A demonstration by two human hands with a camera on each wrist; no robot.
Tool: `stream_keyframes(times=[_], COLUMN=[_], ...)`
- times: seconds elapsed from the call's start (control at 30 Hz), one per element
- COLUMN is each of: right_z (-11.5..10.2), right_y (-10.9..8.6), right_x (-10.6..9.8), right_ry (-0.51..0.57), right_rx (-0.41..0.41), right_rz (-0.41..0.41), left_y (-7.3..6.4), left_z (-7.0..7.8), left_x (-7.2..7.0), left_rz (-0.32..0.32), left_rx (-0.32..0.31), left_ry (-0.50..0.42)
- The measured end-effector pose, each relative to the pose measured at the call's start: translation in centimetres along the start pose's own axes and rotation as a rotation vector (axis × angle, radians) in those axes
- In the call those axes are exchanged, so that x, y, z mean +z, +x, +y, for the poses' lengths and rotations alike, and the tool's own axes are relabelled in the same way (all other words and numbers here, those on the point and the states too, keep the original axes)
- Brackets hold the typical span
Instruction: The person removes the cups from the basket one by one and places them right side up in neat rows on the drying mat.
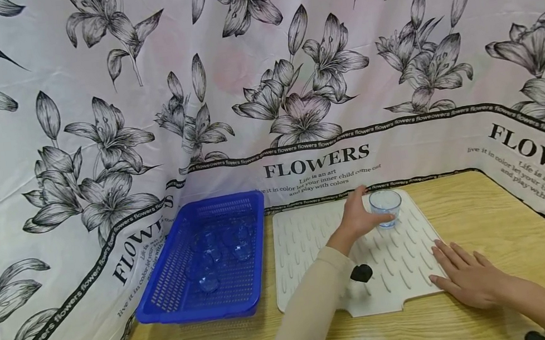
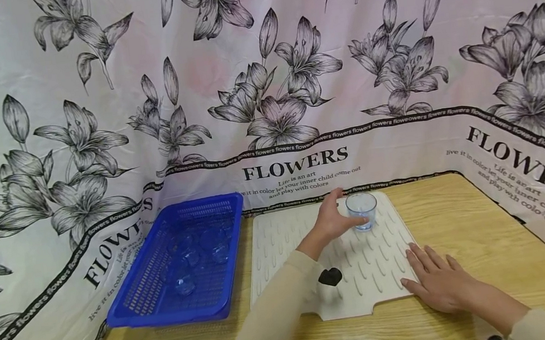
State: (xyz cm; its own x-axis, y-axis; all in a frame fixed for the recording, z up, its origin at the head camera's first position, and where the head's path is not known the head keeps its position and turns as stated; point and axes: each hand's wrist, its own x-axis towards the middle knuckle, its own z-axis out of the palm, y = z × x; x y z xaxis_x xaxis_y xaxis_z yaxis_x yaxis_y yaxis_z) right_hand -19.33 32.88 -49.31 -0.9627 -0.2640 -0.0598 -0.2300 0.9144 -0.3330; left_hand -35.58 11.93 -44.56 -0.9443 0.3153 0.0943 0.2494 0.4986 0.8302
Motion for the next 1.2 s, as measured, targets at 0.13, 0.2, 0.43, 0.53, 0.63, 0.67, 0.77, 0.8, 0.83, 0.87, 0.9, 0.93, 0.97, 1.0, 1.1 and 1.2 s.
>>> stream_keyframes(times=[0.13,0.2,0.43,0.53,0.63,0.67,0.77,0.8,0.83,0.87,0.9,0.93,0.97,1.0,1.1,1.2], right_z=[0.1,0.1,0.5,0.7,0.9,0.9,1.0,1.0,1.0,1.0,0.9,0.9,0.8,0.8,0.7,0.8], right_y=[0.0,0.1,0.3,0.4,0.4,0.5,0.4,0.4,0.4,0.4,0.3,0.3,0.3,0.3,0.3,0.4], right_x=[0.1,0.1,0.4,0.6,0.7,0.8,0.8,0.8,0.7,0.7,0.7,0.7,0.6,0.6,0.5,0.6], right_ry=[-0.002,-0.004,-0.021,-0.007,-0.011,-0.012,-0.011,-0.009,-0.008,-0.005,-0.003,-0.003,-0.004,-0.002,0.005,0.017], right_rx=[-0.006,-0.006,-0.013,-0.003,-0.004,-0.005,-0.007,-0.008,-0.009,-0.009,-0.010,-0.011,-0.012,-0.013,-0.014,-0.014], right_rz=[-0.001,0.000,0.004,-0.011,-0.009,-0.009,-0.002,-0.001,-0.001,-0.002,-0.002,-0.002,-0.002,-0.004,-0.005,-0.009], left_y=[-0.3,-0.4,-1.1,-1.6,-2.0,-2.2,-2.6,-2.7,-2.8,-3.0,-3.1,-3.2,-3.4,-3.5,-3.9,-4.4], left_z=[0.3,0.5,1.1,1.5,1.9,2.0,2.3,2.4,2.5,2.6,2.6,2.7,2.7,2.7,2.6,2.7], left_x=[-1.3,-1.8,-3.4,-4.1,-4.7,-4.9,-5.4,-5.5,-5.6,-5.8,-5.9,-6.1,-6.2,-6.4,-6.9,-7.5], left_rz=[-0.031,-0.044,-0.081,-0.105,-0.121,-0.122,-0.130,-0.132,-0.136,-0.139,-0.143,-0.146,-0.149,-0.153,-0.162,-0.166], left_rx=[0.022,0.030,0.076,0.109,0.141,0.150,0.168,0.171,0.175,0.179,0.183,0.190,0.198,0.207,0.233,0.246], left_ry=[0.068,0.098,0.230,0.323,0.417,0.442,0.500,0.512,0.522,0.530,0.537,0.543,0.550,0.559,0.580,0.596])
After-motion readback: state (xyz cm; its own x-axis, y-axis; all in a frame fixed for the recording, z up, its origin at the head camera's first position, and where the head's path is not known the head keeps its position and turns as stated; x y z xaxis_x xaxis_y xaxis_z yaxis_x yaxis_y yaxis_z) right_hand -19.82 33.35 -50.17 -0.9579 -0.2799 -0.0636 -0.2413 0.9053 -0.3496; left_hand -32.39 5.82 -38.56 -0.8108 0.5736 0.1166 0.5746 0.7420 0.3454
